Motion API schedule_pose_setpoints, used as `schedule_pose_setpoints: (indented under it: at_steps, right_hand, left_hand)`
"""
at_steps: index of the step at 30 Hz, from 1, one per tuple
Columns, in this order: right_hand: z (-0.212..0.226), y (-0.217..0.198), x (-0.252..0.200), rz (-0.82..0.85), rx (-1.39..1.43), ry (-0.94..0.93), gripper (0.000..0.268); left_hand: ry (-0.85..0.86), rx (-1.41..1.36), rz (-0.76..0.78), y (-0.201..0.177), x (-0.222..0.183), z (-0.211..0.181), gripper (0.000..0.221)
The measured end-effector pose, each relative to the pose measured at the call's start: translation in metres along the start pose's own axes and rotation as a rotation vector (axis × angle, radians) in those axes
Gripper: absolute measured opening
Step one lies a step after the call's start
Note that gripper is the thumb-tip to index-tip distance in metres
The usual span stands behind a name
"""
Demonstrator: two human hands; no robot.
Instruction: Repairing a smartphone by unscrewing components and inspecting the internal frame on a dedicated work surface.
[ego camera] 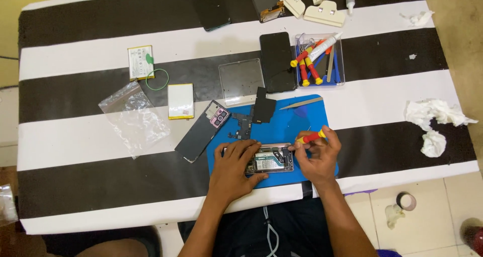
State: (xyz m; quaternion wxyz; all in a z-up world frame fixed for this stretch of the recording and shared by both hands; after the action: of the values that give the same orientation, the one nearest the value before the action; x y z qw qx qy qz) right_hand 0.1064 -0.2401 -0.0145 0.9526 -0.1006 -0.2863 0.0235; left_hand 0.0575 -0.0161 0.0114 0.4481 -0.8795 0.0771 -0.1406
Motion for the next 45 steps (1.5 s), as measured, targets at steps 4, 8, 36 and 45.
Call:
schedule_pose_setpoints:
  at_steps: [4,8,36,45]
  right_hand:
    - [-0.007,-0.002,-0.006,0.011,0.004,0.011,0.077]
    - [-0.009,-0.005,-0.007,-0.001,0.004,-0.012,0.074]
    - [0.020,-0.001,0.005,-0.019,-0.072,-0.222,0.066]
    - [0.024,0.007,0.016,0.040,0.042,-0.150,0.039]
  left_hand:
    - [0.000,-0.007,-0.021,0.000,-0.002,0.001,0.075]
    - [0.001,-0.010,-0.006,0.000,-0.001,0.003,0.077]
    - [-0.007,-0.019,0.045,0.002,-0.002,0.004,0.075]
    - [0.007,-0.031,-0.006,0.001,-0.003,0.003,0.074]
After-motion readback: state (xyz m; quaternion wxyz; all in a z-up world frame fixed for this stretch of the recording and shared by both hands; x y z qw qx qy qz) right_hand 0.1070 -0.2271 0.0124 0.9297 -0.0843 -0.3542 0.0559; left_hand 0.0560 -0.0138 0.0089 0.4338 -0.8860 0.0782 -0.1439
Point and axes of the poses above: each hand's wrist, its own x-axis towards the middle knuckle, its own y-axis out of the palm, z = x × y, the point moved 5 cm from there along x, towards the middle knuckle, and after that the axes turned 1 degree about x, right-handed, at the moved point
